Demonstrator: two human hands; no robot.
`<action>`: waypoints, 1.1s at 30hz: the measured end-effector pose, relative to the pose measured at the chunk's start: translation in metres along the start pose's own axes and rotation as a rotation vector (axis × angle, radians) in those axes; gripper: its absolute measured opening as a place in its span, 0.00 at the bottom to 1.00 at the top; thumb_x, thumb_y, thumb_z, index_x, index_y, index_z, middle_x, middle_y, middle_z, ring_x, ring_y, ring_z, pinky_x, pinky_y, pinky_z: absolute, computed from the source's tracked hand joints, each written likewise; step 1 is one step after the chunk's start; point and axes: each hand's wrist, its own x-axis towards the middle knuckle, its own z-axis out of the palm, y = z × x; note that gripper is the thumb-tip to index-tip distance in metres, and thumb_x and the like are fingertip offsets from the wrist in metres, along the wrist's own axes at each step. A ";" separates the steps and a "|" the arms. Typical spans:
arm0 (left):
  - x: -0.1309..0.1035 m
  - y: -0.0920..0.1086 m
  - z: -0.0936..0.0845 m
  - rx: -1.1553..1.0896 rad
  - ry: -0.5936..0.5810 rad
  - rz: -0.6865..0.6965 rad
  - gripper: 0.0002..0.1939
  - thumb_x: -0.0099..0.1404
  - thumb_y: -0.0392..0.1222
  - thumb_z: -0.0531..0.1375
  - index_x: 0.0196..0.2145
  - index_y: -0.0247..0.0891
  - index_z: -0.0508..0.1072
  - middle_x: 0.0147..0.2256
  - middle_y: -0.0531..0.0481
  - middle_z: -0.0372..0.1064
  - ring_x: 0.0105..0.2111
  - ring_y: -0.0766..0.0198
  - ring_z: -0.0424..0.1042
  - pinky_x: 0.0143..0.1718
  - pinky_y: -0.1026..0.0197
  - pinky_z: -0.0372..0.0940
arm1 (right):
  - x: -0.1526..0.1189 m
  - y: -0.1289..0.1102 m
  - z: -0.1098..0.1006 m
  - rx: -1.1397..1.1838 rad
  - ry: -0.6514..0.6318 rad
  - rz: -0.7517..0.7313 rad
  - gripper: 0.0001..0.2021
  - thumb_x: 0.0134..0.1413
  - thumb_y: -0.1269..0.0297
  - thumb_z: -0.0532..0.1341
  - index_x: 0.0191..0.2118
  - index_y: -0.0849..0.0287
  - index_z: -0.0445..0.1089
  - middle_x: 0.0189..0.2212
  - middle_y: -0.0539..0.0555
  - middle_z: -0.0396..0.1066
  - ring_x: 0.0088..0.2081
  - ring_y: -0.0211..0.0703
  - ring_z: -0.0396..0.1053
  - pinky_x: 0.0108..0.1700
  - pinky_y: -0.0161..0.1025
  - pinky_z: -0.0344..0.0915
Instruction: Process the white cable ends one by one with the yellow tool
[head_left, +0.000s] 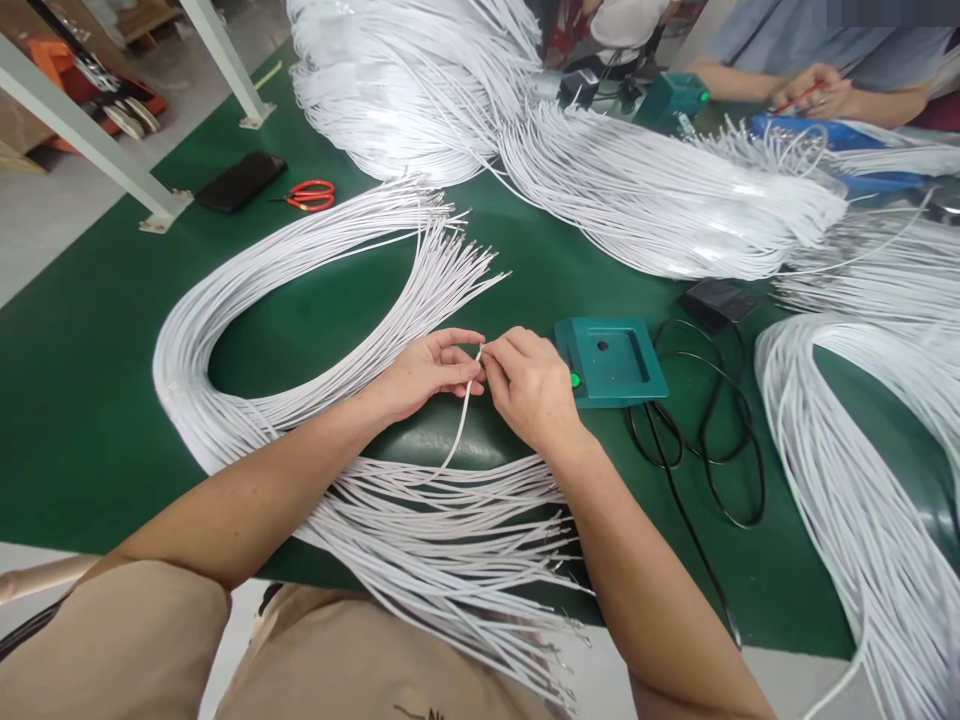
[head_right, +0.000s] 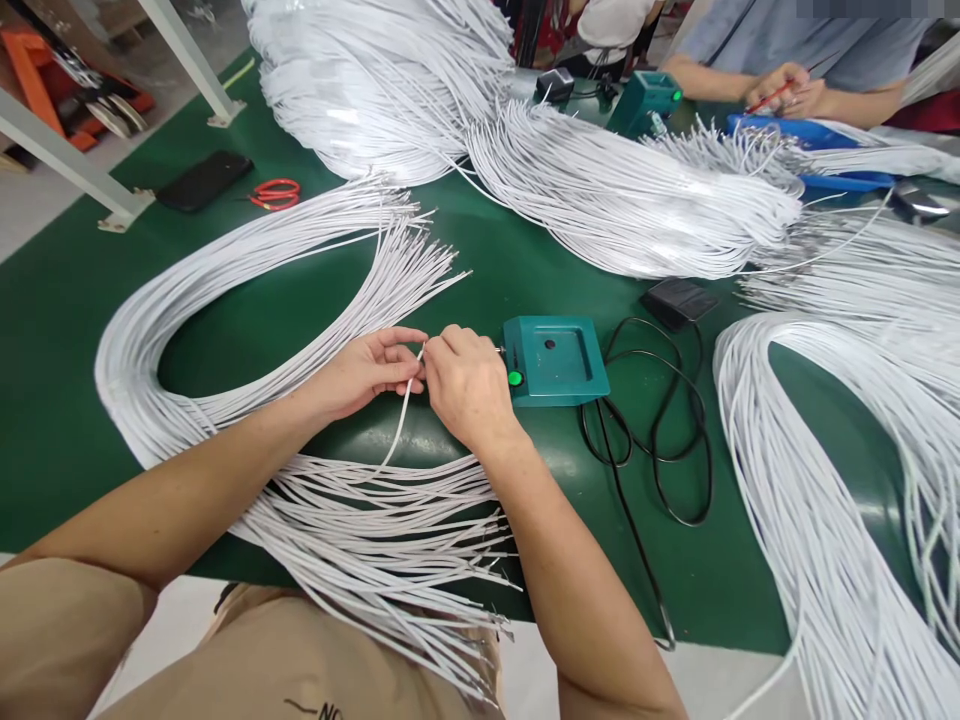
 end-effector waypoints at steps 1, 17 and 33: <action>0.001 -0.001 0.000 0.058 0.027 0.019 0.22 0.53 0.37 0.68 0.45 0.35 0.68 0.26 0.54 0.72 0.26 0.65 0.76 0.28 0.67 0.67 | 0.000 0.003 -0.001 -0.064 -0.008 -0.004 0.13 0.64 0.66 0.49 0.38 0.60 0.71 0.37 0.58 0.71 0.40 0.48 0.63 0.47 0.44 0.56; 0.017 -0.018 -0.003 0.421 0.182 0.117 0.19 0.54 0.36 0.65 0.43 0.37 0.66 0.27 0.53 0.73 0.27 0.63 0.77 0.27 0.64 0.69 | 0.004 0.032 -0.001 -0.226 -0.064 0.027 0.11 0.56 0.76 0.51 0.32 0.58 0.69 0.25 0.56 0.68 0.37 0.50 0.60 0.45 0.43 0.56; 0.018 -0.015 -0.011 0.424 0.116 0.077 0.21 0.54 0.38 0.66 0.45 0.35 0.68 0.26 0.52 0.72 0.28 0.62 0.77 0.30 0.63 0.70 | -0.009 0.051 -0.003 -0.370 0.101 0.314 0.19 0.63 0.61 0.52 0.56 0.63 0.64 0.57 0.67 0.64 0.60 0.62 0.55 0.61 0.69 0.43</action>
